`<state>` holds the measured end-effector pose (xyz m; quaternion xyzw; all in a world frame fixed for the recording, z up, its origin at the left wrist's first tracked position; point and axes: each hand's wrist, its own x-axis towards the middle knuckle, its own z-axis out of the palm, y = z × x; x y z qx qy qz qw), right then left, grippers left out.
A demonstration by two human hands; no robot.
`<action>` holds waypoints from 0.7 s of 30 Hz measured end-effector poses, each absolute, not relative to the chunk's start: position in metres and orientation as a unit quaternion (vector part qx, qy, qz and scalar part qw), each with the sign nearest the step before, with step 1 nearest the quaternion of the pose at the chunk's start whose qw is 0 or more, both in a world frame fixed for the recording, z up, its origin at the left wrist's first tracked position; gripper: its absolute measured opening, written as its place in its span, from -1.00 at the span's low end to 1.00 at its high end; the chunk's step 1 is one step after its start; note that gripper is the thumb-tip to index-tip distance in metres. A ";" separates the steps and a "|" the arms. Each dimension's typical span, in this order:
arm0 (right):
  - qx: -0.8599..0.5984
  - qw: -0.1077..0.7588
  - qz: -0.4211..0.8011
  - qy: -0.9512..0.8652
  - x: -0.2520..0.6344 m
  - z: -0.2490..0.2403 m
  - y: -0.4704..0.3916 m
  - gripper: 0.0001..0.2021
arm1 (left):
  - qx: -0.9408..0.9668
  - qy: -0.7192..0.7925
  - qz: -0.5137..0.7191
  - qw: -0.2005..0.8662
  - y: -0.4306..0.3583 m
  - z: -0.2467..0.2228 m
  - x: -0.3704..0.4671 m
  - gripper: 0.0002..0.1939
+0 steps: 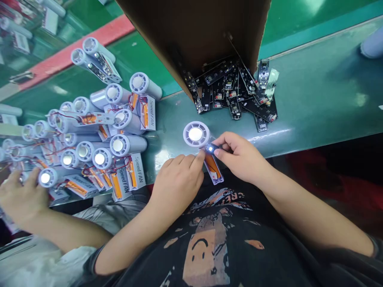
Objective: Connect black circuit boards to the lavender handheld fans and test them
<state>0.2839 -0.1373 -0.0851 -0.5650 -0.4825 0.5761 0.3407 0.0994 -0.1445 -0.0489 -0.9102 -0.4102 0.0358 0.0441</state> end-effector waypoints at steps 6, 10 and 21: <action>-0.570 0.346 0.576 -0.472 0.281 -0.086 -0.137 -0.84 | -0.915 -0.396 0.060 0.042 -0.141 -0.045 0.103 -0.67; -0.572 0.352 0.569 -0.475 0.280 -0.088 -0.137 -0.83 | -0.903 -0.419 0.079 0.062 -0.145 -0.046 0.111 -0.66; -0.564 0.382 0.538 -0.497 0.278 -0.095 -0.140 -0.78 | -0.900 -0.400 -0.164 0.053 -0.129 -0.052 0.076 -0.65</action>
